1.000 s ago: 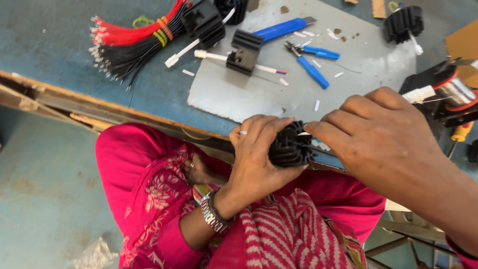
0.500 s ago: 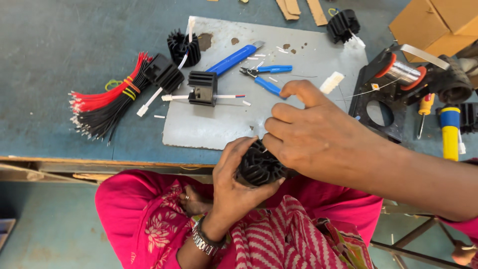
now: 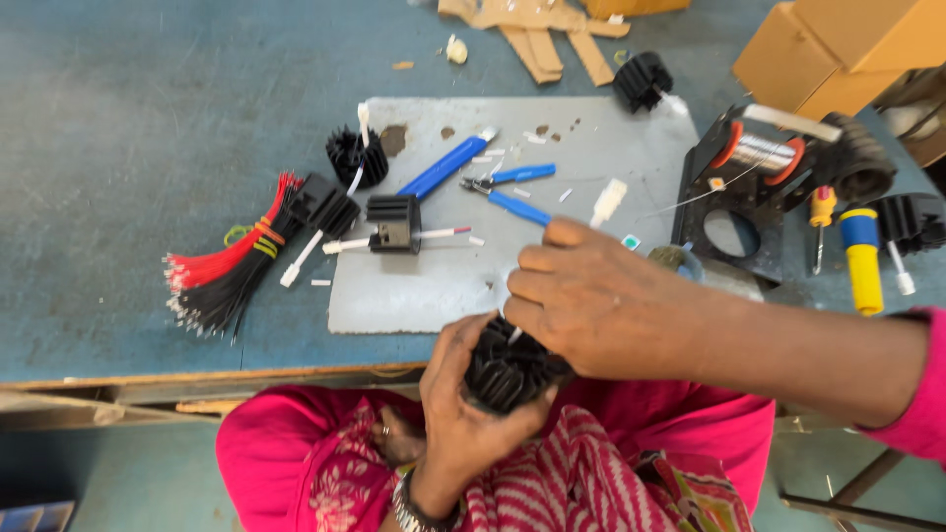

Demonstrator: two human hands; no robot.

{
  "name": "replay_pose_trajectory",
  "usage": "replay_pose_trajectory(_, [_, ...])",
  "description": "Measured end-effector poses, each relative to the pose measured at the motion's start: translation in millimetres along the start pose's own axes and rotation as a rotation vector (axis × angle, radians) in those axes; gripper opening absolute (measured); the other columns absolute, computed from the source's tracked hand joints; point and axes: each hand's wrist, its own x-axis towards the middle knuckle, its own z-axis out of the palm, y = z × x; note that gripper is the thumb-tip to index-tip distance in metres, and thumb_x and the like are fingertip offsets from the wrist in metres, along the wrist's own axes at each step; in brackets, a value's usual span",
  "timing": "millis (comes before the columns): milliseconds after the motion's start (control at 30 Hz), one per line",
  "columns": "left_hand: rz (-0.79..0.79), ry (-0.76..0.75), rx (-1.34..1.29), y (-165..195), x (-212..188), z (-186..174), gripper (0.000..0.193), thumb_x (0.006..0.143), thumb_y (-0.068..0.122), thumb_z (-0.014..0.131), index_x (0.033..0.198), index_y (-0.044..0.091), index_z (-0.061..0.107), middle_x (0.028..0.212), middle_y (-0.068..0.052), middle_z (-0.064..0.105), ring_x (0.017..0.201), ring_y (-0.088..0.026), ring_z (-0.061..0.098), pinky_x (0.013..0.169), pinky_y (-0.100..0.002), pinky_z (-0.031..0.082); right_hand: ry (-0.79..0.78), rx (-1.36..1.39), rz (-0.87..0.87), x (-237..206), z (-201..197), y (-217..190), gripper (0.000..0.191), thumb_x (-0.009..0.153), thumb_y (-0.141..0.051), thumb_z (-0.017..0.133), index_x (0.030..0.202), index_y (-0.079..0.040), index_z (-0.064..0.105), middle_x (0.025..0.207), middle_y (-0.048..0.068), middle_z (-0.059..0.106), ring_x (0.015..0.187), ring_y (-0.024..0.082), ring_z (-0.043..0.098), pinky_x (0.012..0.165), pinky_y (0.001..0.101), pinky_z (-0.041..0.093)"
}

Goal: The person strips the insulation from wires using a utility knife and pliers, then applies solder to the exposed ends with a soldering iron. They handle multiple wires and components on a workbench, preparing them for assembly.

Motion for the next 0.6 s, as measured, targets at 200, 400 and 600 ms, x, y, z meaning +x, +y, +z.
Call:
replay_pose_trajectory(200, [-0.669, -0.532, -0.523, -9, -29, -18, 0.070, 0.063, 0.011, 0.087, 0.127, 0.000, 0.062, 0.097, -0.007, 0.070, 0.088, -0.011, 0.067, 0.081, -0.029, 0.056, -0.054, 0.229, 0.090, -45, 15, -37, 0.017, 0.077, -0.017, 0.064, 0.088, -0.004, 0.065, 0.088, 0.010, 0.061, 0.089, 0.029, 0.061, 0.075, 0.0408, 0.049])
replay_pose_trajectory(400, [-0.975, -0.633, -0.969, -40, -95, 0, 0.056, 0.079, 0.015, 0.085, 0.127, 0.000, 0.060, 0.109, 0.001, 0.071, 0.105, -0.009, 0.069, 0.100, -0.028, 0.053, -0.226, 0.171, -0.204, -102, 48, -61, 0.036, 0.085, -0.023, 0.060, 0.110, 0.003, 0.062, 0.097, 0.010, 0.057, 0.091, 0.027, 0.059, 0.077, 0.0374, 0.050])
replay_pose_trajectory(600, [-1.090, -0.612, -1.030, -64, -176, 40, 0.041, 0.087, 0.022, 0.075, 0.120, 0.000, 0.067, 0.106, -0.002, 0.075, 0.102, -0.011, 0.072, 0.098, -0.027, 0.055, -0.581, 0.549, 0.038, -179, 125, -100, 0.029, 0.100, -0.017, 0.050, 0.123, -0.001, 0.055, 0.115, 0.015, 0.058, 0.101, 0.030, 0.062, 0.082, 0.0367, 0.052])
